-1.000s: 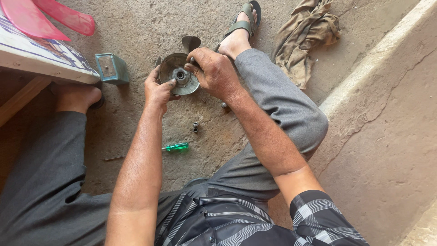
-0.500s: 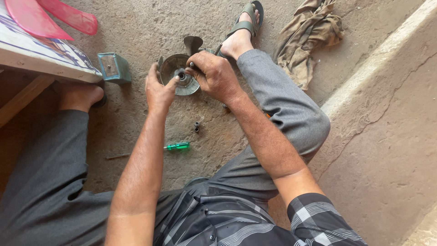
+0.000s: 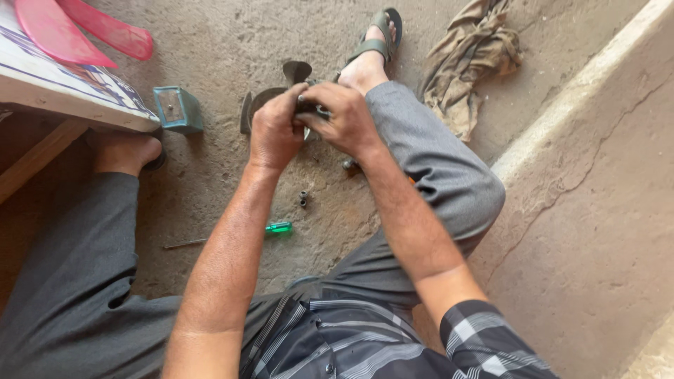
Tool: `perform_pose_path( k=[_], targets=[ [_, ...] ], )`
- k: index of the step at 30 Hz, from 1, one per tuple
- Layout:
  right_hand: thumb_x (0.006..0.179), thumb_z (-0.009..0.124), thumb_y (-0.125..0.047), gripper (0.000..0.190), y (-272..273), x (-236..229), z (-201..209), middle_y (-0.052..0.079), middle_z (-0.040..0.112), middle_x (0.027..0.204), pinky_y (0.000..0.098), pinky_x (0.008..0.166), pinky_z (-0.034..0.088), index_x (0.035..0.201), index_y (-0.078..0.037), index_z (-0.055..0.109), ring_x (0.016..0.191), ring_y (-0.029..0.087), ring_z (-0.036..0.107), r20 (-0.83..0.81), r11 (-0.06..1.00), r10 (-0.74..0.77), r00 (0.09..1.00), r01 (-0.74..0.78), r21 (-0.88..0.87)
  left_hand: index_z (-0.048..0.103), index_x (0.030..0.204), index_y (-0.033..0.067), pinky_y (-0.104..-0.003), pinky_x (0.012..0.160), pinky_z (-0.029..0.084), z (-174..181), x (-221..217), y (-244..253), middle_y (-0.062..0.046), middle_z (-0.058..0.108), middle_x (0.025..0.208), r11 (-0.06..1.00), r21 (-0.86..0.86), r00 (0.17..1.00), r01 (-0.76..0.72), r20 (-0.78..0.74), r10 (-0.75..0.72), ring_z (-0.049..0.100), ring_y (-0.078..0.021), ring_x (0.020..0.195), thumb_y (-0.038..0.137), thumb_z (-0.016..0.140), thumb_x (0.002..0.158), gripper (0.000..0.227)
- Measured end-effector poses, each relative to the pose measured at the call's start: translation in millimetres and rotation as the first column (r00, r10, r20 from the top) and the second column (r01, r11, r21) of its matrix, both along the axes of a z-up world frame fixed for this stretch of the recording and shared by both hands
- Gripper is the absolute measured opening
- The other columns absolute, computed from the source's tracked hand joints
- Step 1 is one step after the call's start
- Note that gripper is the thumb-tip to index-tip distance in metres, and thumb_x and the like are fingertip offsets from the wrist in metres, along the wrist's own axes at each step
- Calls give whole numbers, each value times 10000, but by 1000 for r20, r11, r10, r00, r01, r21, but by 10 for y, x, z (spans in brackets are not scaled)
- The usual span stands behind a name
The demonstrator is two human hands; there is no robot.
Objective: The person sits on the floor and uses a hammer and punch to drive a pin into a circular metal component. They repeatedly position the punch and strike it with the hammer, occasionally using pliers to adjust the part.
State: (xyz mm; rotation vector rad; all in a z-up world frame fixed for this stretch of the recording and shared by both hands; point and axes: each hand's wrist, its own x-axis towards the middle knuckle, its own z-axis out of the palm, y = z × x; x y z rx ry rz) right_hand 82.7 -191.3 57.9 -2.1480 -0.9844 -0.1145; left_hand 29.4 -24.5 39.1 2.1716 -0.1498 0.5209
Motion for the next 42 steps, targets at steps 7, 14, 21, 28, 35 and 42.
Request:
perform_pose_path(
  k=[7,14,21,28,35,42],
  targets=[
    [869,769,-197,223,-662,-386,-1532,146,760,1018,415,936,580,1001,-29,705,996,315,735,-298,581,-807,510,777,-243,697,998,76,-343,655,593,40,-55,87,-57,750,885,990,-137,993,22,-109,-37,730,-197,756,152,785,980,118],
    [796,841,-253,729,-830,-784,-2158,192,563,1358,528,1004,508,1368,-51,438,1271,390,548,-153,332,-891,428,384,-862,694,985,60,-355,689,587,125,-126,115,-81,742,910,980,-188,996,69,-44,-78,729,-221,792,127,794,957,123],
    [829,796,-180,595,-1001,-705,-2325,155,583,1385,520,1013,511,1352,-76,532,1302,379,535,-124,288,-909,398,384,-877,696,982,65,-404,688,573,64,-80,30,-114,734,898,991,-123,997,60,-42,-66,722,-307,808,136,800,930,136],
    [826,759,-173,397,-898,-895,-2556,222,692,1178,436,969,526,1191,-32,692,1108,321,648,-414,403,-903,118,572,-715,694,981,70,-424,685,569,4,-65,11,-123,730,891,993,-116,999,33,-26,-36,716,-330,810,172,796,940,150],
    [925,647,-139,97,-454,-652,-1314,10,578,708,287,434,452,983,-77,600,525,112,539,-945,462,-281,169,886,21,693,965,80,-420,671,571,10,-32,7,-108,729,873,993,-111,999,35,-29,-38,715,-310,793,195,789,933,154],
    [1042,731,-328,279,-405,-463,914,33,758,885,315,602,544,1231,-124,721,641,156,648,-168,945,-317,933,296,-142,686,922,90,-394,655,582,70,1,19,-59,719,823,996,-68,988,55,-139,-64,712,-239,741,215,776,934,154]
  ],
)
